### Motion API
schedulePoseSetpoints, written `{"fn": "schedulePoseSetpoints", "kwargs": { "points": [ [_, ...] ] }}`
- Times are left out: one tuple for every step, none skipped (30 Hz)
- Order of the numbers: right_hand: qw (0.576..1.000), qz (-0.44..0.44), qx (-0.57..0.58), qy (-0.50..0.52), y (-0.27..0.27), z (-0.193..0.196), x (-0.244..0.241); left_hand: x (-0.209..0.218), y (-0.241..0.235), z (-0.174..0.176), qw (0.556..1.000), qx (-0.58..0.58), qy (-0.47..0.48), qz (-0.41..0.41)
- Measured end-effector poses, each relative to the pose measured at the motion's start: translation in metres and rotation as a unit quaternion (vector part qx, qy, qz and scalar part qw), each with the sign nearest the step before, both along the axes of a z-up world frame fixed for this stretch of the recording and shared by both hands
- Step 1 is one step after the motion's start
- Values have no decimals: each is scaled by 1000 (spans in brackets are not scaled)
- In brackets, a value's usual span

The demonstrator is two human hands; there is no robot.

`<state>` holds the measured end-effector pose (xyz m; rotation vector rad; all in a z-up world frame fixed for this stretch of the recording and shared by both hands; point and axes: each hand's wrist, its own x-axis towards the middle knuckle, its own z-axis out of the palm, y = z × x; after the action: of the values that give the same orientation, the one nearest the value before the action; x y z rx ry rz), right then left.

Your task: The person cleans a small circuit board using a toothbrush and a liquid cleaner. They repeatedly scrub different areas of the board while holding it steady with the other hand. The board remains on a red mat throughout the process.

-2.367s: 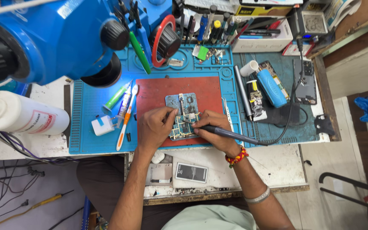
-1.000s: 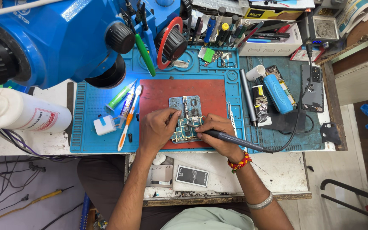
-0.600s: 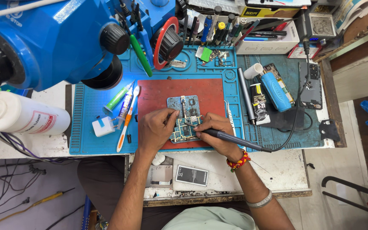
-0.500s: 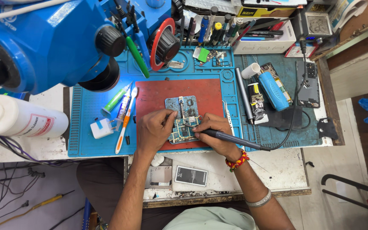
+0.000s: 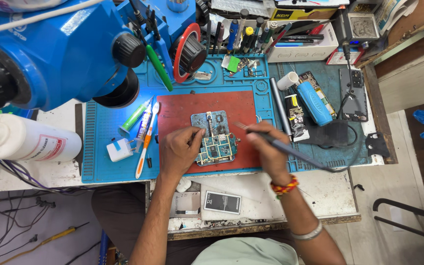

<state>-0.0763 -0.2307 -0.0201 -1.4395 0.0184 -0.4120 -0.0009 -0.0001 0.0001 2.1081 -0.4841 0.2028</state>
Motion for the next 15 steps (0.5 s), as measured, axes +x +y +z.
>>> {"fn": "schedulePoseSetpoints", "kwargs": {
  "points": [
    [998, -15, 55, 17, -10, 5, -1, -1, 1, 0, 1000, 2, 10, 2],
    [997, -39, 72, 11, -24, 12, -3, 0, 1, 0, 1000, 0, 4, 1],
    [994, -64, 88, 5, -41, 18, -2, 0, 1, 0, 1000, -3, -2, -1],
    [992, -105, 67, 3, -62, 25, 0, 0, 0, 0, 1000, -5, -9, -4],
    [988, -146, 46, 1, -83, 29, 6, 0, 0, 0, 1000, -5, -5, -4],
    [984, -171, 38, -23, -110, 34, 14, 0, 1, 0, 1000, -5, -1, -4],
    [971, -217, 26, -94, -136, 36, 29, -1, 1, 0, 1000, -5, 3, -4],
    [957, -276, 9, -90, -168, 39, 42, -1, 2, -1, 1000, -6, -2, -5],
    [951, -280, 10, -133, -202, 41, 55, -1, 2, -2, 1000, -7, -8, -7],
    [946, -294, 15, -139, -237, 43, 71, -1, 2, -2, 1000, -8, -14, -9],
    [940, -307, 20, -146, -271, 42, 87, 0, 2, -2, 1000, -10, -15, -11],
    [948, -283, 12, -143, -303, 38, 103, -1, 2, -3, 1000, -13, -16, -11],
    [956, -259, 4, -140, -334, 33, 118, -1, 3, -3, 1000, -16, -17, -11],
    [954, -270, -6, -127, -359, 31, 135, 0, 3, -2, 1000, -13, -13, -8],
    [953, -281, -16, -114, -369, 34, 148, 0, 3, -2, 1000, -10, -8, -6]
  ]
}}
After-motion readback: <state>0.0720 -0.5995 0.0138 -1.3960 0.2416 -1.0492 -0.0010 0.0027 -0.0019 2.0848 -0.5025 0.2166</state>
